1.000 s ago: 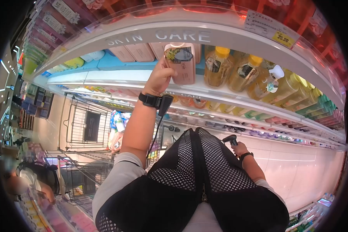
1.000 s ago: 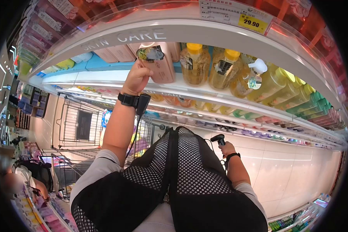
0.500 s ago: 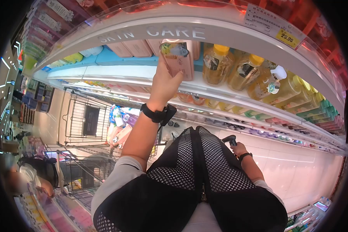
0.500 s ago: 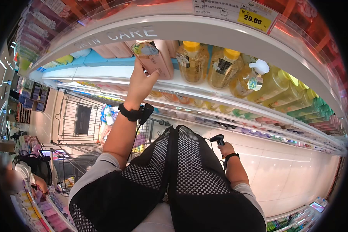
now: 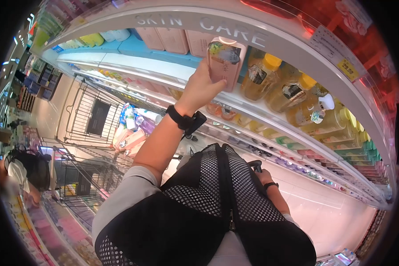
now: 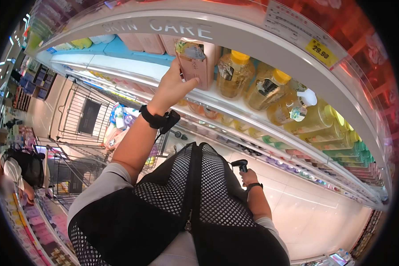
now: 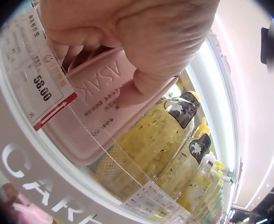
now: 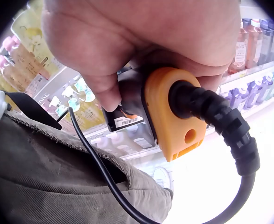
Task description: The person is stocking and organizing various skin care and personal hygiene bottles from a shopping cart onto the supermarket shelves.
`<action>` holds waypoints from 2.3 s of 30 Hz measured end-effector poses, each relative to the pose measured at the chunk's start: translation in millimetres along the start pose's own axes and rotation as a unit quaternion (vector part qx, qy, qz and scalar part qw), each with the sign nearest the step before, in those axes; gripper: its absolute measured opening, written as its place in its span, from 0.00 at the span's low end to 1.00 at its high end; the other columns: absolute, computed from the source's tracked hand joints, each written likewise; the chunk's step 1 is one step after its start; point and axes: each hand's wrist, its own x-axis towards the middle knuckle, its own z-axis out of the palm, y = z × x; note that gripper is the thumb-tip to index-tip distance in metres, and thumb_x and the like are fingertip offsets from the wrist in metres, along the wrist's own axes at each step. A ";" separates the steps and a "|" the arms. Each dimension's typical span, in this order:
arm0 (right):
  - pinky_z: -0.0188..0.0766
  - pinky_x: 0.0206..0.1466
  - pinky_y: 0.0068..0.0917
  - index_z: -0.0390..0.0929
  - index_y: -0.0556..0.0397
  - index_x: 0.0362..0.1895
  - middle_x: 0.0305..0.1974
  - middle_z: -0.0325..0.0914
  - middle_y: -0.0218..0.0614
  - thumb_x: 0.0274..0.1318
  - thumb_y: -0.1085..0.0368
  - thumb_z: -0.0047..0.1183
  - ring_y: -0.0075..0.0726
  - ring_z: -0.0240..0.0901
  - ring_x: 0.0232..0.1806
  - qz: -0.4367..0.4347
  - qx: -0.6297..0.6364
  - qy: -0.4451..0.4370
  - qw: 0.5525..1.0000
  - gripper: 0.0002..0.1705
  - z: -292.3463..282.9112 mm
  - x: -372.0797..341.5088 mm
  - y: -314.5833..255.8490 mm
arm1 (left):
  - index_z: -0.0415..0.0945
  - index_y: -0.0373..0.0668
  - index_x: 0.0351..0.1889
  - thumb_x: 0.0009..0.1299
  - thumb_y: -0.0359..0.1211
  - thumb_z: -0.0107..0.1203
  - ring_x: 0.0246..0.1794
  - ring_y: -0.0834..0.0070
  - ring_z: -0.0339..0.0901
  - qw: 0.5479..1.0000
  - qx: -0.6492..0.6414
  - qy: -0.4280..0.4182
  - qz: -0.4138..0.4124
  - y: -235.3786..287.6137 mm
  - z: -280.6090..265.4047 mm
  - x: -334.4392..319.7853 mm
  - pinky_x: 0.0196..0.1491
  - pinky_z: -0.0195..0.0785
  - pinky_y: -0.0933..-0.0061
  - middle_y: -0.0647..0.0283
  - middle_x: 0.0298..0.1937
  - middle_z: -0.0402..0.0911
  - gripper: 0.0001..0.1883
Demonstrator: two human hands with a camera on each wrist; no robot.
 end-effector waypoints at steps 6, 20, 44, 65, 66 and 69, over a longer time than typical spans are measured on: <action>0.69 0.45 0.44 0.76 0.66 0.38 0.32 0.79 0.56 0.50 0.55 0.54 0.61 0.76 0.40 -0.112 -0.196 0.017 0.974 0.23 13.8 74.6 58.1 | 0.58 0.33 0.63 0.60 0.37 0.59 0.60 0.54 0.69 0.984 0.094 0.109 0.106 -22.9 -2.7 -14.8 0.60 0.62 0.64 0.44 0.57 0.71 0.35; 0.69 0.46 0.45 0.76 0.64 0.40 0.35 0.79 0.57 0.52 0.56 0.53 0.61 0.75 0.42 -0.173 -0.337 -0.047 0.924 0.22 -2.2 111.8 -7.9 | 0.67 0.35 0.55 0.63 0.35 0.55 0.45 0.63 0.76 0.845 -0.087 0.448 -0.278 -254.3 -83.5 -177.9 0.49 0.68 0.67 0.51 0.45 0.78 0.23; 0.69 0.39 0.36 0.77 0.62 0.38 0.31 0.79 0.47 0.52 0.56 0.56 0.42 0.76 0.35 -0.027 -0.344 -0.062 0.936 0.19 65.0 -18.4 -182.1 | 0.56 0.44 0.68 0.62 0.31 0.49 0.65 0.56 0.61 0.753 0.385 0.003 -0.534 -529.9 -272.0 -270.0 0.64 0.60 0.56 0.58 0.68 0.62 0.33; 0.65 0.25 0.30 0.75 0.59 0.36 0.24 0.75 0.36 0.54 0.60 0.56 0.32 0.71 0.23 -0.049 -0.306 -0.073 0.948 0.14 98.8 -20.0 -244.4 | 0.68 0.43 0.51 0.61 0.31 0.58 0.45 0.52 0.76 0.814 0.412 -0.126 -0.390 -430.3 -353.3 -289.5 0.46 0.71 0.56 0.51 0.44 0.77 0.20; 0.65 0.25 0.30 0.75 0.59 0.36 0.23 0.75 0.35 0.54 0.60 0.56 0.31 0.70 0.23 -0.067 -0.309 -0.074 0.946 0.14 100.3 -20.0 -247.6 | 0.68 0.42 0.51 0.61 0.31 0.57 0.44 0.51 0.76 0.817 0.419 -0.110 -0.381 -420.3 -360.6 -291.3 0.46 0.70 0.56 0.51 0.44 0.77 0.19; 0.64 0.25 0.28 0.75 0.58 0.36 0.24 0.75 0.33 0.54 0.60 0.56 0.29 0.70 0.23 -0.096 -0.293 -0.082 0.948 0.13 99.5 -13.7 -244.6 | 0.69 0.42 0.51 0.61 0.30 0.57 0.44 0.51 0.76 0.820 0.423 -0.064 -0.380 -382.4 -384.0 -293.2 0.46 0.70 0.56 0.50 0.44 0.77 0.19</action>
